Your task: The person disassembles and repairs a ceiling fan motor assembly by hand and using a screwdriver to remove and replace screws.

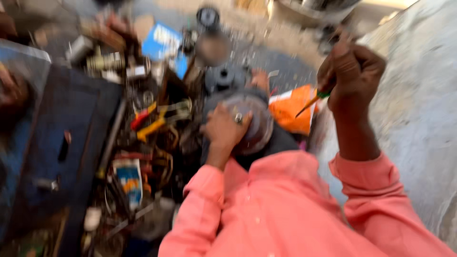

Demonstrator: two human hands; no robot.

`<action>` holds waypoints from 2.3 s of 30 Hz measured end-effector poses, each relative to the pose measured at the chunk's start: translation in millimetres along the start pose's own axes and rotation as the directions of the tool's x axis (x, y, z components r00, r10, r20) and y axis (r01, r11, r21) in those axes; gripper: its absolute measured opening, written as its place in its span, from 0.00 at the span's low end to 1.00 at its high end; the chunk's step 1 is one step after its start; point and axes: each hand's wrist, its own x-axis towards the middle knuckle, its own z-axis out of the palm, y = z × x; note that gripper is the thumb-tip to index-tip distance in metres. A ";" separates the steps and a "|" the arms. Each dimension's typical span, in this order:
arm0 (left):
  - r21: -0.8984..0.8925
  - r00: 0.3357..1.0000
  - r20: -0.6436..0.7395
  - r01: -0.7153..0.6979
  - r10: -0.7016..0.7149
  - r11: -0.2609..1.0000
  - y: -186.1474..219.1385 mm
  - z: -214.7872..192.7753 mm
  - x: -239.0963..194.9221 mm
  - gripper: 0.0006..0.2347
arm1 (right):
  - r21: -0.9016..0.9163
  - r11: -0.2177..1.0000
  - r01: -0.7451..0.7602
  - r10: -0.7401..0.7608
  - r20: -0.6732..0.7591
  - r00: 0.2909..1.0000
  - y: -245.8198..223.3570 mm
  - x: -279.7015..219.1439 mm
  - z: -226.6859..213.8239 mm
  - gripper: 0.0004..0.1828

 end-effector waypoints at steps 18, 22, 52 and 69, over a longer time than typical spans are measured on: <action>-0.290 0.417 -0.080 -0.879 0.906 0.379 1.7 -24.9 -22.8 0.05 | 0.069 0.982 -0.174 0.107 0.555 0.825 -17.7 -37.5 62.6 0.29; -0.268 0.360 -0.112 -0.909 0.926 0.320 -2.3 -25.8 -23.4 0.08 | 0.168 0.952 -0.255 0.081 0.666 0.741 -14.8 -26.0 66.1 0.29; -0.021 0.563 -0.280 -0.814 0.778 0.581 -41.8 11.7 46.1 0.42 | -0.450 0.637 0.626 -0.045 0.789 0.613 -78.2 -31.9 71.3 0.28; -0.158 0.748 -0.284 -0.653 0.600 0.740 -32.0 42.5 42.9 0.34 | -0.540 0.597 0.593 0.152 0.802 0.577 -68.0 -41.4 73.1 0.26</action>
